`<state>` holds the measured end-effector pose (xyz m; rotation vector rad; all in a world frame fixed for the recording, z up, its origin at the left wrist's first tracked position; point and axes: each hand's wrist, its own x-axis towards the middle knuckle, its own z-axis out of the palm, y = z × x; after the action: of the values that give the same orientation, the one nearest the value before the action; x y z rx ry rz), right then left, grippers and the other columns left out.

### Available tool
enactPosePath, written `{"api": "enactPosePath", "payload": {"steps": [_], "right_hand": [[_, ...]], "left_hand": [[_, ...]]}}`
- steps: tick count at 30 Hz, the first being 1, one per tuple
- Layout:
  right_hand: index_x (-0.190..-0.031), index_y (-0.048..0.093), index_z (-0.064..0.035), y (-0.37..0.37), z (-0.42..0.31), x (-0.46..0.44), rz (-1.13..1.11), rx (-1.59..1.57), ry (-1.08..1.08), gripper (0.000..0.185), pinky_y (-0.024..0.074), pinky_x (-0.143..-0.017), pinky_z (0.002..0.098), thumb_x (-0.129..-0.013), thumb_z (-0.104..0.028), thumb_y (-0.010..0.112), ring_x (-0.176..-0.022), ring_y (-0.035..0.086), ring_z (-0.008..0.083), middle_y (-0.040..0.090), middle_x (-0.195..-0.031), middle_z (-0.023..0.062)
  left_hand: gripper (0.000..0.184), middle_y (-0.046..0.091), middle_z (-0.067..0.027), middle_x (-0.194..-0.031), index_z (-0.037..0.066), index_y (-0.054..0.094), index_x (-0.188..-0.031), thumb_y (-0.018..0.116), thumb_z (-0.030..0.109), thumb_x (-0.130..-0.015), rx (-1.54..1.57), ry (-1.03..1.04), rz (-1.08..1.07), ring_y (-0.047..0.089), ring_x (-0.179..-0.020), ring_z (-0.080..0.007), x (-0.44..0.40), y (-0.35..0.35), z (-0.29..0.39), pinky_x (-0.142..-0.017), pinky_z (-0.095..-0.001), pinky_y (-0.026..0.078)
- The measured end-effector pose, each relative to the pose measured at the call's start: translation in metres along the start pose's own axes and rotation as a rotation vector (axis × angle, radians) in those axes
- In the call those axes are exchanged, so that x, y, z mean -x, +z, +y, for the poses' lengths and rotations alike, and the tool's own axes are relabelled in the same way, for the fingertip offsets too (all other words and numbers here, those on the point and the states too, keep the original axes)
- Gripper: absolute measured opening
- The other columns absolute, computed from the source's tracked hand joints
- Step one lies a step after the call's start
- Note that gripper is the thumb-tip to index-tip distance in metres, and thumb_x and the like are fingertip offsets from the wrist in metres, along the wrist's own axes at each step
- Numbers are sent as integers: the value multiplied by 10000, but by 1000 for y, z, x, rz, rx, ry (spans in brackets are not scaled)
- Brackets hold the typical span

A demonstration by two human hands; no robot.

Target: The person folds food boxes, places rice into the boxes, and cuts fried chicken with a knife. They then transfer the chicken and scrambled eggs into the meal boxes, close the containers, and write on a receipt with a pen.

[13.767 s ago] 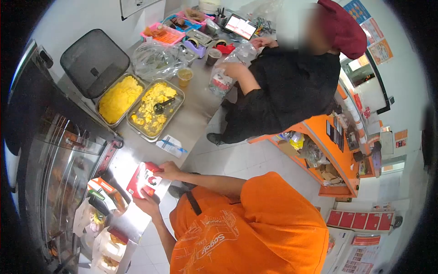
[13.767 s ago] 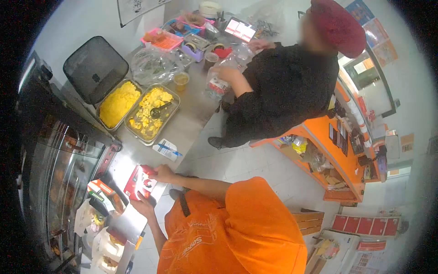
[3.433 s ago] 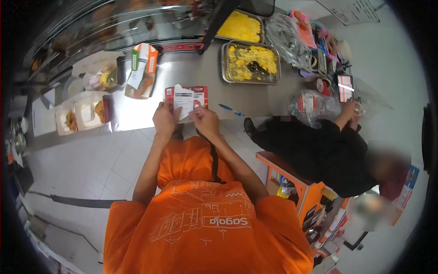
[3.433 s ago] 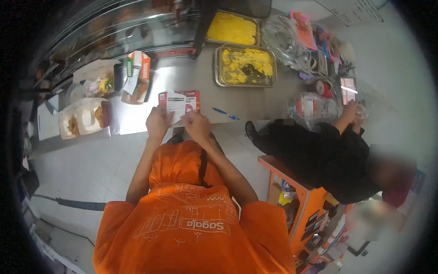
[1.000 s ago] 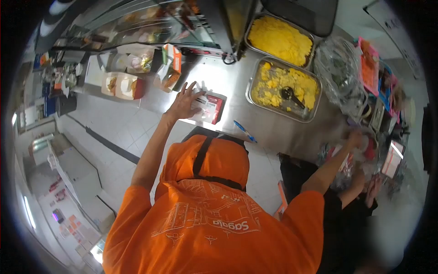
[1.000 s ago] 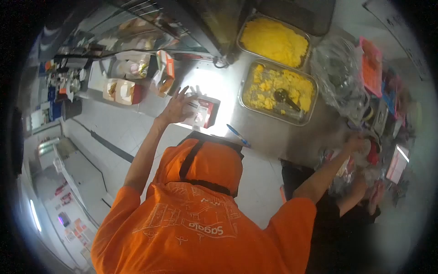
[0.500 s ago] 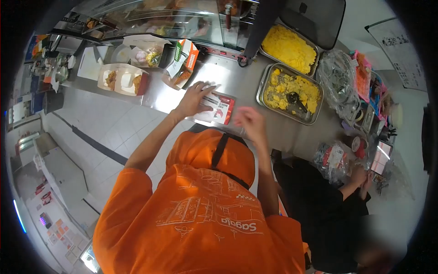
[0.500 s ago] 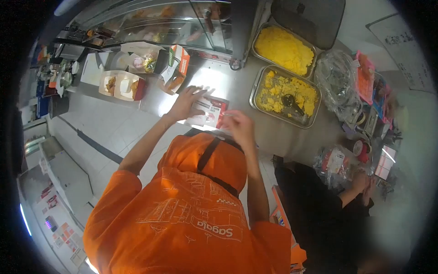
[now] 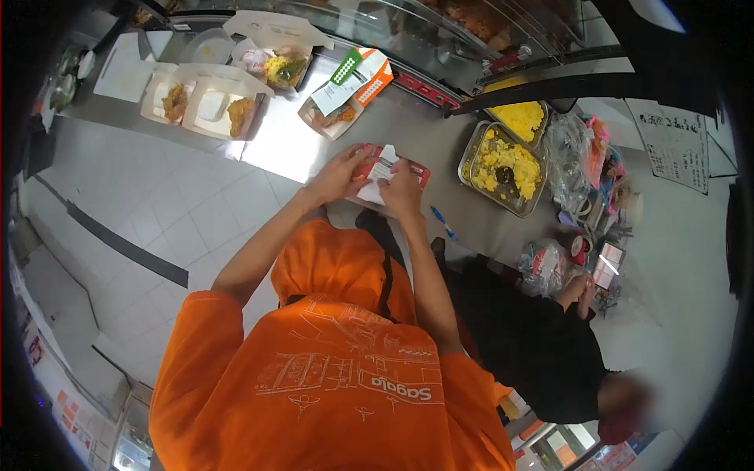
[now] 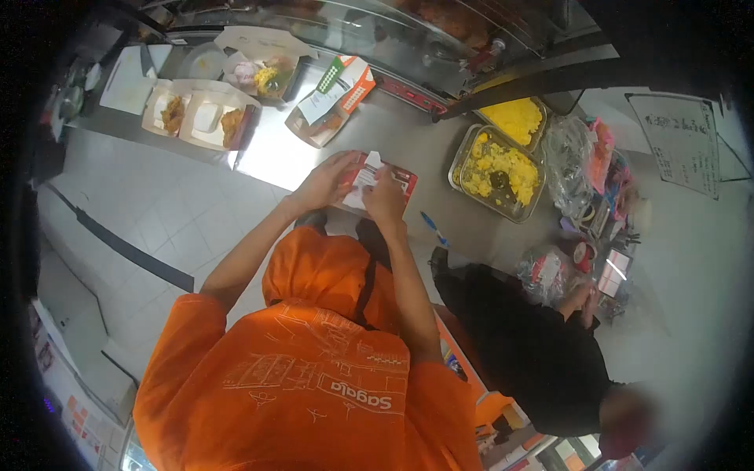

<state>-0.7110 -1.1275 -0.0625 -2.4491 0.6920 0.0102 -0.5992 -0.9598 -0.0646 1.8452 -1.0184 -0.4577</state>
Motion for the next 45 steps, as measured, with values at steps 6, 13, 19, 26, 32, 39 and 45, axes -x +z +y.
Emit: {"api": "enactPosePath", "payload": {"steps": [6, 13, 19, 26, 32, 39, 45], "right_hand": [[-1330, 503, -87, -53, -22, 32, 55, 248, -220, 835, 396, -1044, 510, -607, -201, 906, -1272, 493, 370, 508, -1383, 175], [-1400, 449, -81, -54, 7, 12, 4, 244, -333, 950, 319, -1121, 532, -579, -218, 908, -1290, 468, 381, 509, -1352, 177], [-1338, 449, 0, -158, 85, 75, 108, 121, -148, 978, 417, -1036, 485, -554, -285, 962, -1225, 520, 413, 563, -1271, 211], [-1282, 486, -59, -207, 262, 114, 127, 383, 5, 877, 383, -1073, 519, -563, -241, 955, -1285, 488, 405, 529, -1337, 203], [-1322, 529, -63, -198, 270, 138, 419, 577, 96, 681, 386, -1086, 516, -725, -137, 848, -1334, 450, 416, 478, -1433, 221], [-1216, 629, -45, -98, 181, 134, 148, -93, -20, 433, 478, -972, 492, -827, -156, 783, -1141, 571, 399, 631, -1150, 168], [-1166, 596, -21, -53, 168, 112, 104, 157, 167, 363, 478, -945, 512, -860, -137, 752, -1128, 564, 405, 593, -1177, 204]], "left_hand": [[556, 648, -183, -1250, 72, 568, -1386, 745, 163, -866, 147, -401, 371, 691, -1002, -316, 15, 29, -3, -851, -377, 554], [325, 754, -120, -978, 51, 708, -1199, 710, 269, -957, 390, -461, 383, 709, -765, -156, 17, 36, -20, -703, -312, 548], [178, 734, -129, -991, 40, 739, -1070, 644, 142, -959, -110, -280, 799, 700, -859, -263, -9, -23, -9, -777, -358, 538], [305, 725, -173, -1072, 54, 686, -1214, 584, 203, -969, -352, -252, 643, 694, -995, -374, -66, -65, -98, -902, -442, 535], [520, 741, -163, -1004, 125, 701, -1235, 788, 338, -769, -420, -399, 414, 718, -950, -338, -76, -31, -76, -852, -436, 562], [244, 750, -153, -800, 15, 769, -1030, 764, 147, -825, -265, -332, 468, 730, -661, -256, -75, 9, -39, -663, -358, 574], [243, 730, -190, -915, 0, 760, -1055, 728, 79, -827, -116, -319, 501, 724, -746, -291, -73, 20, -6, -702, -373, 570]]}}
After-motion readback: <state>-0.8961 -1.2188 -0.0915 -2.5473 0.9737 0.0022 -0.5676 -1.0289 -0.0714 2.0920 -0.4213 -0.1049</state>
